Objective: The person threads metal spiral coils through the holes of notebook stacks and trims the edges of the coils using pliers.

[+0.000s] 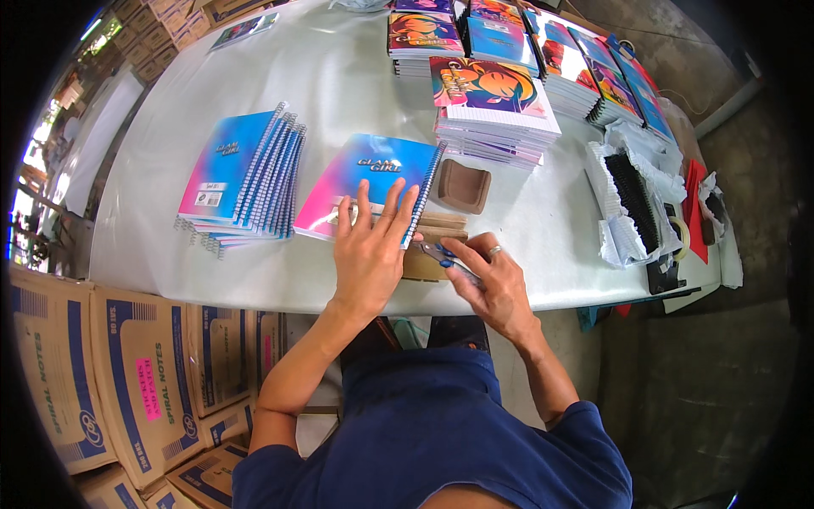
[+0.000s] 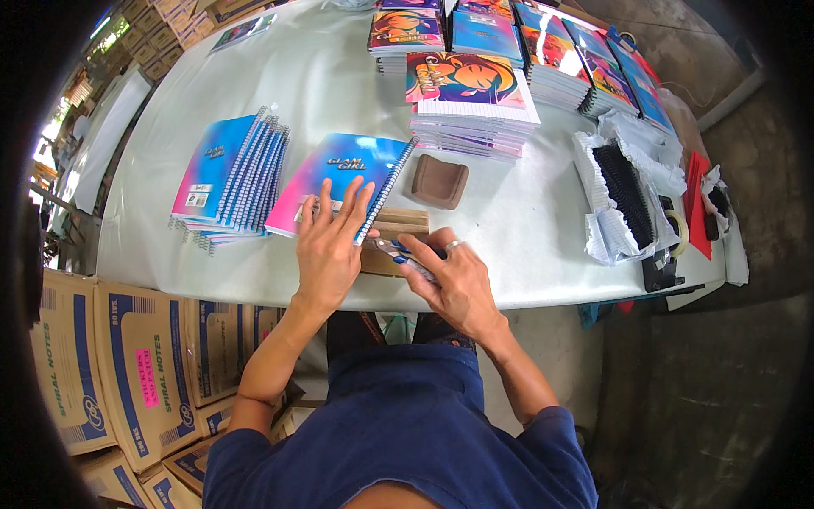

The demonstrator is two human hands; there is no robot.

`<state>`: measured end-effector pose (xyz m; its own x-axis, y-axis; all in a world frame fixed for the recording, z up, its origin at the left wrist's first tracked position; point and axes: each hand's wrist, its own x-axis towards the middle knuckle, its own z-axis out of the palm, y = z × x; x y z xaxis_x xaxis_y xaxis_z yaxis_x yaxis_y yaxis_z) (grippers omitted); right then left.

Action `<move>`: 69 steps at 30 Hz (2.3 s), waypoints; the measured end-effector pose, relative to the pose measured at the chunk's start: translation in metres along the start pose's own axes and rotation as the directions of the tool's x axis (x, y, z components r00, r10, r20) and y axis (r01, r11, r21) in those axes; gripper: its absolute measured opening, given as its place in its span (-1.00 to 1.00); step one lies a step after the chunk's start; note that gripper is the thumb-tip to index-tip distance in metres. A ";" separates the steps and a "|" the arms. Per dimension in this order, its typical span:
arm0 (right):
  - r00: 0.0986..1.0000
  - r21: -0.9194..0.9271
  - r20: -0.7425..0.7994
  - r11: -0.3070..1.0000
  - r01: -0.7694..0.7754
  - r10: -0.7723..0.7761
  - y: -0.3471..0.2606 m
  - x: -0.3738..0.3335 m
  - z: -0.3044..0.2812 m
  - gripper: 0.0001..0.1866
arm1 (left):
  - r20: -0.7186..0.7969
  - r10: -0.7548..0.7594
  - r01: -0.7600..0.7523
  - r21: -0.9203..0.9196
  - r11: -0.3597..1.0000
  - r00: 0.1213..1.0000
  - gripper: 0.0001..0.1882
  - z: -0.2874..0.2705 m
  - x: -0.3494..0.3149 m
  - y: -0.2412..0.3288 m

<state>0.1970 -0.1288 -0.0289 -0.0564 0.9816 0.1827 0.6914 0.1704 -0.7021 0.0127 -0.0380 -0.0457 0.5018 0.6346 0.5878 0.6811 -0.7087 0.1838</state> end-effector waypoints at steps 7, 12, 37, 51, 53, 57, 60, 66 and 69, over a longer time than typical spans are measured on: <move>0.997 0.207 0.014 0.976 0.068 -0.073 -0.033 0.019 0.007 -0.69 | -0.124 -0.057 0.050 -0.061 0.997 0.991 -0.35 -0.032 0.010 -0.028; 0.923 -0.129 0.010 0.915 0.383 -0.385 -0.056 0.055 0.103 -0.58 | -0.342 -0.187 0.078 -0.308 0.948 0.921 -0.33 -0.109 0.039 -0.097; 0.493 0.104 -0.433 0.502 0.859 -0.754 -0.131 0.281 0.144 -0.53 | 0.387 -0.460 0.429 -0.903 -0.014 0.799 -0.29 -0.143 0.038 -0.388; 0.857 0.230 -0.196 0.827 0.513 -0.477 -0.073 0.237 0.223 -0.38 | 0.416 -0.456 0.615 -0.465 0.637 0.787 -0.43 -0.092 0.021 -0.365; 0.892 0.253 -0.131 0.855 0.453 -0.434 -0.073 0.231 0.226 -0.27 | 0.311 -0.407 0.501 -0.348 0.792 0.859 -0.46 -0.082 0.017 -0.365; 0.974 0.498 -0.198 0.845 0.196 -0.109 -0.051 0.239 0.220 -0.25 | 0.401 -0.645 0.740 -0.527 0.418 0.650 -0.41 -0.096 0.016 -0.370; 0.986 0.715 -0.028 0.693 -0.095 0.165 -0.036 0.260 0.220 -0.10 | 0.550 -0.649 0.823 -0.522 0.224 0.525 -0.27 -0.097 0.018 -0.376; 0.988 0.831 0.113 0.534 -0.153 0.108 -0.057 0.281 0.232 0.04 | 0.669 -0.501 0.806 -0.583 0.106 0.550 -0.18 -0.082 0.005 -0.352; 0.971 0.880 0.174 0.418 -0.228 0.163 -0.051 0.279 0.218 0.06 | 0.725 -0.520 0.751 -0.623 -0.216 0.452 -0.20 -0.088 -0.013 -0.384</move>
<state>-0.0106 0.1550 -0.0920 -0.0667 0.9962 -0.0568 -0.3318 -0.0758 -0.9403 -0.3021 0.1987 -0.0540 0.2591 0.8786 -0.4011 -0.1027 0.4380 0.8931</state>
